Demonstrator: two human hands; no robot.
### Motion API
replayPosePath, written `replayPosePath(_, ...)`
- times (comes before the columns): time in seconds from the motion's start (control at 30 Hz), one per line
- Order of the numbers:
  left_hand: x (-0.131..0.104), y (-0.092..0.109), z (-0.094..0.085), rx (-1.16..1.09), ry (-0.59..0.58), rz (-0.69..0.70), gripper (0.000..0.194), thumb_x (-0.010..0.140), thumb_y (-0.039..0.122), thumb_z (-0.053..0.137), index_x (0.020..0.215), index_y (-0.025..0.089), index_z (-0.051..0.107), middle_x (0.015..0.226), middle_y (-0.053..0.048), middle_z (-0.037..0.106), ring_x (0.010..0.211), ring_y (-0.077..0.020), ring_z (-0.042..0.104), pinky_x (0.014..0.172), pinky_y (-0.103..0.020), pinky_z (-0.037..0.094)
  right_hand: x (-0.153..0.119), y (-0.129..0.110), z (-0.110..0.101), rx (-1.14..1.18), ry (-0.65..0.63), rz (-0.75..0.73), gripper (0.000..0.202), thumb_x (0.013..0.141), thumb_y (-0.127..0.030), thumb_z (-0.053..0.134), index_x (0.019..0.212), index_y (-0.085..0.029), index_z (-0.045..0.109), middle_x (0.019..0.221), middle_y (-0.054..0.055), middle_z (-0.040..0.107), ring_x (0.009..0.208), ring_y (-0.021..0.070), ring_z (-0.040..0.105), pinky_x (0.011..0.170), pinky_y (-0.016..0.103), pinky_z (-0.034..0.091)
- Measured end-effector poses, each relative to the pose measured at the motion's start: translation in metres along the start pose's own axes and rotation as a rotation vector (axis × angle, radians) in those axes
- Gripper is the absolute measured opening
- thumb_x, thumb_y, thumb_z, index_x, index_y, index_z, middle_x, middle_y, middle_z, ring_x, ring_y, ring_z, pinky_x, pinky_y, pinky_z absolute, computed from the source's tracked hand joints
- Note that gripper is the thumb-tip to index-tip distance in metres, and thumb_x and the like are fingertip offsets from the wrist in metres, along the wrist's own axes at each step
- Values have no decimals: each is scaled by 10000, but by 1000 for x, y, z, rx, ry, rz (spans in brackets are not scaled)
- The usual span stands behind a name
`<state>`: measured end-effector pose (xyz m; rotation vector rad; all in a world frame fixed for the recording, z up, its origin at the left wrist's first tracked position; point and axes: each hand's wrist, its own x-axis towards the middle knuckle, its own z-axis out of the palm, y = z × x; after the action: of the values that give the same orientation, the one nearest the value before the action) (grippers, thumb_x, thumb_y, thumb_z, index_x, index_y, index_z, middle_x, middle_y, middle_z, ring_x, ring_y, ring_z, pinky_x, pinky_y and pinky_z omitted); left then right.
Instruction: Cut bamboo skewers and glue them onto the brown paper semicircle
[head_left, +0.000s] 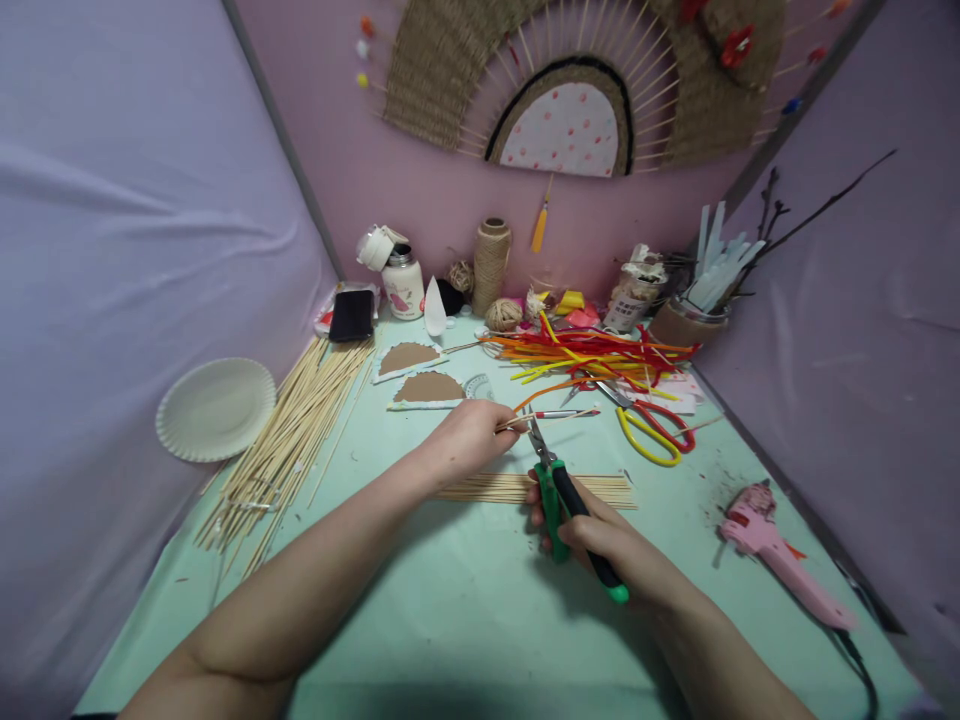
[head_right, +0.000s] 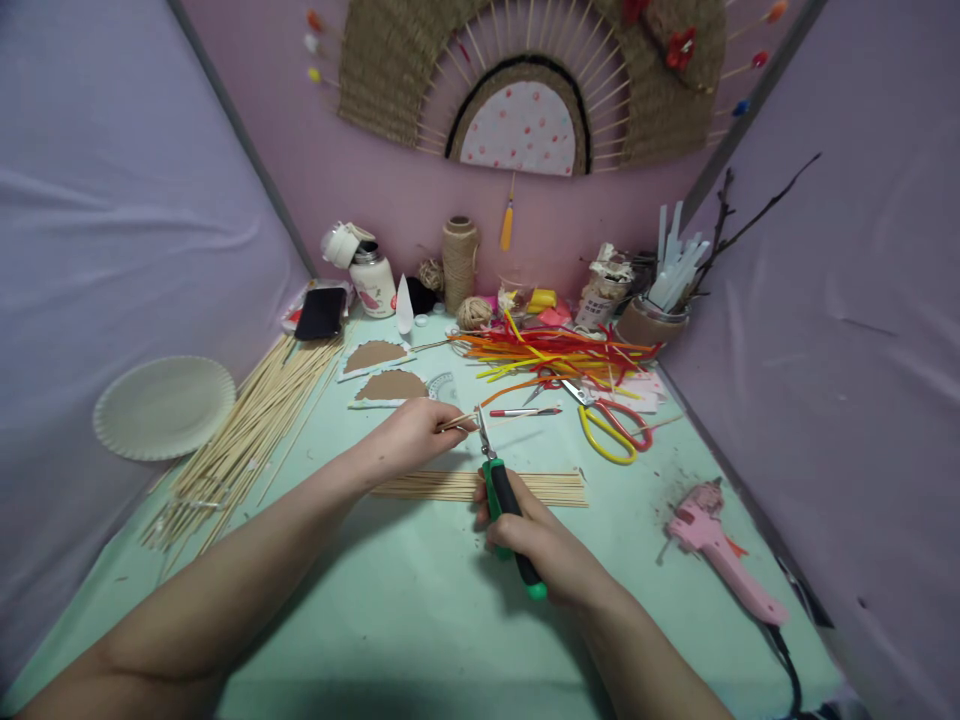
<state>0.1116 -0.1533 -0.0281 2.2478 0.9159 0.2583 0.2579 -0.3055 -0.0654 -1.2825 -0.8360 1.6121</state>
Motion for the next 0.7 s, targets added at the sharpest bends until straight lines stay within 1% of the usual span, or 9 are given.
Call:
replayPosePath(0.1,0,-2,2,-5,6,16,241,835,242,539,929,196,755,818,-10,747,706,-144,610,630,-228,385,0,0,0,6,1,-4,410,652,-218,559,1062,-223,570,985,41,564,935,226,498,741,345,403)
replayPosePath(0.23,0,-4,3,0,5,23,243,832,251,535,926,195,753,836,-15,751,720,-149,618,631,-230,388,0,-1,1,19,14,-2,432,646,-215,564,1077,-224,576,978,42,566,927,229,506,738,347,406)
replayPosePath(0.37,1,-3,3,6,3,12,242,832,254,532,916,195,752,818,-14,746,712,-149,609,636,-229,391,0,-2,2,17,29,7,438,634,-219,572,1072,-217,588,971,47,578,906,228,517,727,346,404)
replayPosePath(0.57,0,-2,3,42,15,19,239,838,267,528,862,188,752,761,-12,724,678,-146,579,649,-234,390,0,0,2,20,28,5,433,644,-225,569,1077,-223,585,1001,47,577,940,231,514,747,351,418)
replayPosePath(0.7,0,-2,3,45,20,17,240,839,251,518,843,192,750,758,-11,720,669,-142,570,643,-236,382,0,0,2,22,27,-3,428,646,-223,570,1074,-222,587,999,47,578,909,224,521,725,344,416)
